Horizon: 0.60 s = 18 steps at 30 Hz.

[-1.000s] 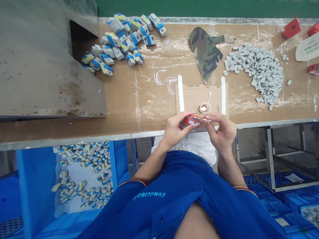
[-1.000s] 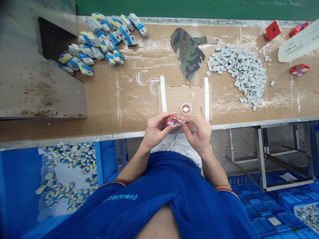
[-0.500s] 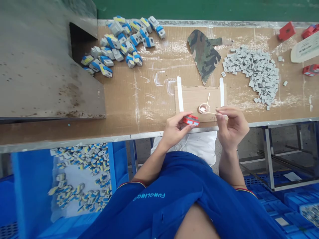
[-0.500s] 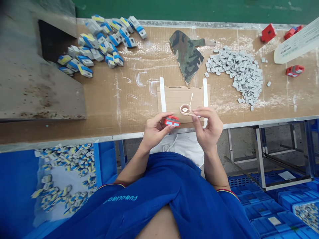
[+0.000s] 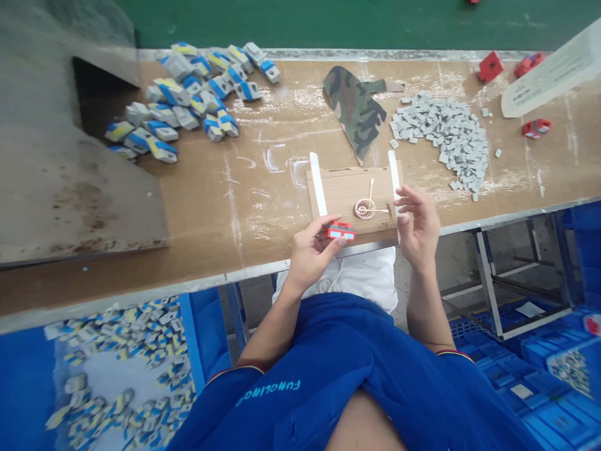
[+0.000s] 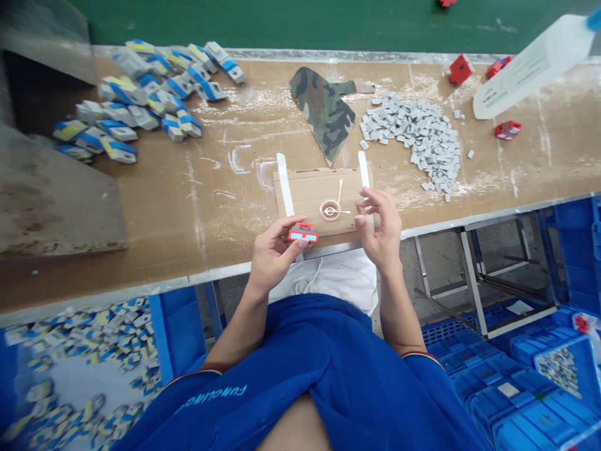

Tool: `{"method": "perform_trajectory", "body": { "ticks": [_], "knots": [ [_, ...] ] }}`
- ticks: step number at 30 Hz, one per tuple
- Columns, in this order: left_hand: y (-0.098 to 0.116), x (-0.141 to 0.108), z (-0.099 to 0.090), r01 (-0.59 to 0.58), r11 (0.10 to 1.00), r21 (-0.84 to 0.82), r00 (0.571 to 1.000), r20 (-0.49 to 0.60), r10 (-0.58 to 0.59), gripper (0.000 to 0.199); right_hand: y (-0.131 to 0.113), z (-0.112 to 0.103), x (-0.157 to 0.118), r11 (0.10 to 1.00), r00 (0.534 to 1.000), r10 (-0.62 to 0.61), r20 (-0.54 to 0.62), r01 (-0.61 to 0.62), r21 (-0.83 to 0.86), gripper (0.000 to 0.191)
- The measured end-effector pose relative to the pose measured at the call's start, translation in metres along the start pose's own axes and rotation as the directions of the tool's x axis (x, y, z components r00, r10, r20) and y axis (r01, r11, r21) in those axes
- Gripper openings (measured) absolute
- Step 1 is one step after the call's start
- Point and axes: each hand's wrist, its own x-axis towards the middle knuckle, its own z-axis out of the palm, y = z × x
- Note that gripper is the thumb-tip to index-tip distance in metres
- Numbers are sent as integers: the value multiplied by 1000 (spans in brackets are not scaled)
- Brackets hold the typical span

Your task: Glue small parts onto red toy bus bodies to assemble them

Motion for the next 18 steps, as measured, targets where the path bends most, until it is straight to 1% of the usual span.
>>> {"method": "perform_trajectory", "body": {
  "ticks": [2, 4, 5, 6, 8, 10, 12, 15, 18],
  "knots": [
    [0, 1, -1, -1, 1000, -12, 1000, 7, 1, 47, 16, -26, 6, 990, 990, 59, -129, -75, -119, 32],
    [1, 1, -1, 7, 1000, -24, 1000, 21, -6, 47, 37, -56, 15, 945, 962, 96, -254, -168, -279, 25],
    [1, 2, -1, 11, 1000, -28, 1000, 28, -11, 47, 48, -69, 21, 914, 951, 107, -291, -210, -347, 22],
    [1, 2, -1, 16, 999, -32, 999, 33, -15, 47, 58, -81, 26, 888, 948, 122, -295, -238, -394, 20],
    [1, 2, -1, 26, 999, -34, 999, 36, -24, 48, 75, -98, 37, 849, 961, 152, -230, -246, -468, 19],
    [0, 2, -1, 33, 999, -35, 999, 29, -32, 48, 85, -105, 45, 828, 975, 176, -133, -220, -516, 19],
    [0, 2, -2, 39, 999, -35, 999, 23, -39, 48, 88, -106, 50, 811, 980, 189, -62, -192, -552, 19],
    [0, 2, -3, 34, 999, -33, 999, 22, -34, 48, 88, -103, 55, 779, 980, 197, -9, -162, -606, 16],
    [-1, 2, -3, -1, 1000, -18, 999, 32, 1, 46, 90, -104, 61, 756, 978, 203, 52, -123, -643, 9]
  ]
}}
